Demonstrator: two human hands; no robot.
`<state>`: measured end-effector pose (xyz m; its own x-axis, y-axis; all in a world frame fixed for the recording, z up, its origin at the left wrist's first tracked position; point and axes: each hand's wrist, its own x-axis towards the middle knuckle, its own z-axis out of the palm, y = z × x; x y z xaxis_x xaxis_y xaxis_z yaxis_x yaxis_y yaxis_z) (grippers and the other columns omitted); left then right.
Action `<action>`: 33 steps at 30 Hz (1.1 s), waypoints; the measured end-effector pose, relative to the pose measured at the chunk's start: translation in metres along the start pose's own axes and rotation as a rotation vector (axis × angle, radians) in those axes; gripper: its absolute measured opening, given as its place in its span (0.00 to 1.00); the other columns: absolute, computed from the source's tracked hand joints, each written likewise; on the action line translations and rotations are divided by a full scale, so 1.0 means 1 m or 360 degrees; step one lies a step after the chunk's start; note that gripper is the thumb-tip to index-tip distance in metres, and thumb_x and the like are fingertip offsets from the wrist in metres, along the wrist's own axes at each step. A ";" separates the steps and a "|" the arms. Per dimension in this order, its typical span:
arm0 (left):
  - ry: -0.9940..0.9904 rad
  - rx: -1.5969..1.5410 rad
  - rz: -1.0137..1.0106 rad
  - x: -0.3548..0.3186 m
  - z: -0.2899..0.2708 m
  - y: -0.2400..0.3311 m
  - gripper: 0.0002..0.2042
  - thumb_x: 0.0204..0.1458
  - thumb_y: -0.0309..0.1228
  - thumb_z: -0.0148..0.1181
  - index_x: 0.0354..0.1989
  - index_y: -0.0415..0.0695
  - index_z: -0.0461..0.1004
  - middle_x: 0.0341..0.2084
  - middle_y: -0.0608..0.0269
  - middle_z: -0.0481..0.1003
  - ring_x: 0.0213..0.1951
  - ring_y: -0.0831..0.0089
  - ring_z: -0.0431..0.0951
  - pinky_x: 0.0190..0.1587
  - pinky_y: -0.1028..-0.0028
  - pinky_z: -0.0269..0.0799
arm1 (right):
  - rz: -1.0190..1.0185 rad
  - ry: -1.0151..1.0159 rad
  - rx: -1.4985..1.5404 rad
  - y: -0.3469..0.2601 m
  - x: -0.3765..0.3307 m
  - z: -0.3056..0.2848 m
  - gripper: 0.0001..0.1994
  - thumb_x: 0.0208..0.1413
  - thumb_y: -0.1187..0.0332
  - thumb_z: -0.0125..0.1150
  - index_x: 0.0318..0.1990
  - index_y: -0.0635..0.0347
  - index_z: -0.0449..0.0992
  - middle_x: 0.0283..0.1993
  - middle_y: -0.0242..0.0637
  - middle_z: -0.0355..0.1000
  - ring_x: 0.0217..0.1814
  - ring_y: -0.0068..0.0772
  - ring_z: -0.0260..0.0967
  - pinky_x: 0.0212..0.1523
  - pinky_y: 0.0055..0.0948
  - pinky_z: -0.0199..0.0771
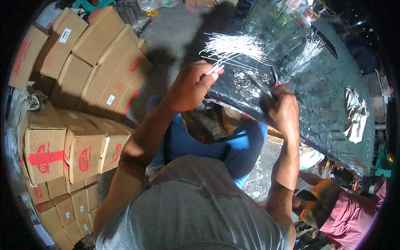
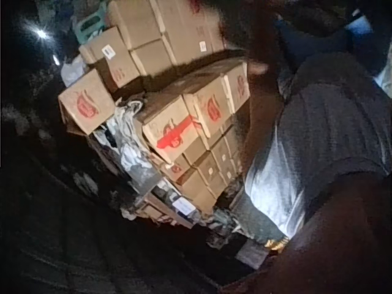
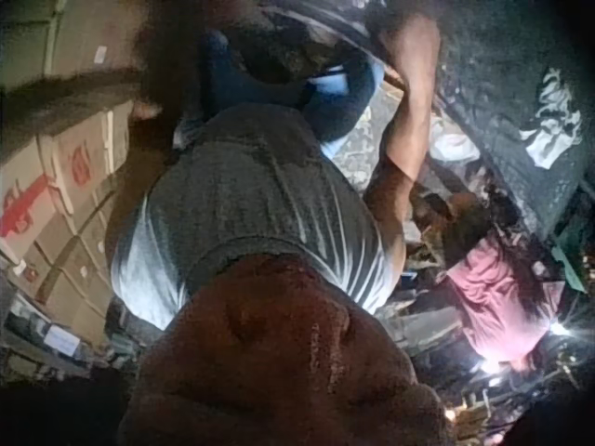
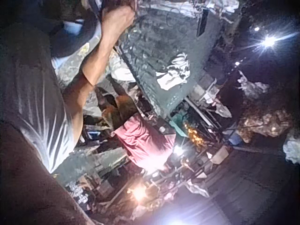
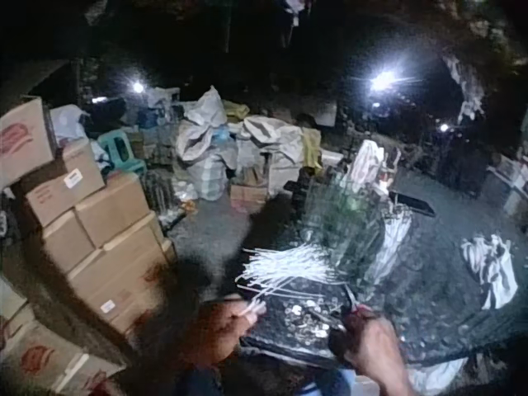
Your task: The person sits at a low work surface and repeatedly picks up thin white rods, threads small metal rings onto them, and uses pliers to crimp or secure the rings. The person handles the rods one at a time and places the finished pieces on the table.
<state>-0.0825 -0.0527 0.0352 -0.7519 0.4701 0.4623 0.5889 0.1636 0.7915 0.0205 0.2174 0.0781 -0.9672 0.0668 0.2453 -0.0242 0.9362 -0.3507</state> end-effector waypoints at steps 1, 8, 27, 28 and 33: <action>-0.0092 -0.0213 -0.0313 -0.003 -0.001 0.010 0.09 0.59 0.28 0.57 0.42 0.35 0.76 0.27 0.60 0.76 0.28 0.73 0.75 0.32 0.71 0.71 | -0.0005 -0.0001 0.0000 0.000 0.001 0.000 0.11 0.48 0.70 0.68 0.38 0.66 0.79 0.38 0.51 0.75 0.40 0.58 0.75 0.41 0.47 0.74; -0.0047 -0.0835 -0.0808 -0.028 0.011 0.032 0.08 0.58 0.29 0.57 0.41 0.39 0.75 0.23 0.69 0.73 0.24 0.83 0.70 0.27 0.78 0.66 | 0.0299 0.0104 0.0415 0.001 -0.004 -0.001 0.09 0.52 0.72 0.67 0.39 0.66 0.79 0.35 0.47 0.76 0.34 0.36 0.74 0.38 0.33 0.72; -0.0189 -0.0823 -0.0780 -0.049 0.027 0.052 0.06 0.63 0.30 0.54 0.41 0.40 0.72 0.27 0.66 0.74 0.25 0.85 0.68 0.27 0.81 0.64 | 0.0088 -0.0301 0.1456 -0.062 -0.015 0.034 0.05 0.59 0.74 0.65 0.41 0.64 0.79 0.32 0.29 0.76 0.36 0.18 0.69 0.40 0.24 0.71; -0.0167 -0.0794 -0.0743 -0.050 0.028 0.050 0.07 0.63 0.31 0.55 0.41 0.39 0.73 0.27 0.67 0.74 0.25 0.85 0.68 0.27 0.81 0.64 | 0.0094 -0.0293 0.1459 -0.064 -0.015 0.034 0.05 0.59 0.75 0.64 0.41 0.64 0.79 0.32 0.29 0.75 0.36 0.18 0.70 0.40 0.24 0.71; -0.0125 -0.0873 -0.0723 -0.052 0.028 0.048 0.08 0.64 0.32 0.55 0.41 0.39 0.73 0.26 0.68 0.74 0.25 0.85 0.68 0.28 0.81 0.64 | 0.0170 -0.0190 0.2028 -0.067 -0.017 0.044 0.06 0.61 0.81 0.60 0.44 0.68 0.76 0.33 0.33 0.76 0.35 0.21 0.73 0.39 0.23 0.74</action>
<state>-0.0067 -0.0455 0.0376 -0.8515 0.5237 0.0254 -0.0269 -0.0920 0.9954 0.0274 0.1384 0.0578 -0.9942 0.0278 0.1035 -0.1051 -0.0658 -0.9923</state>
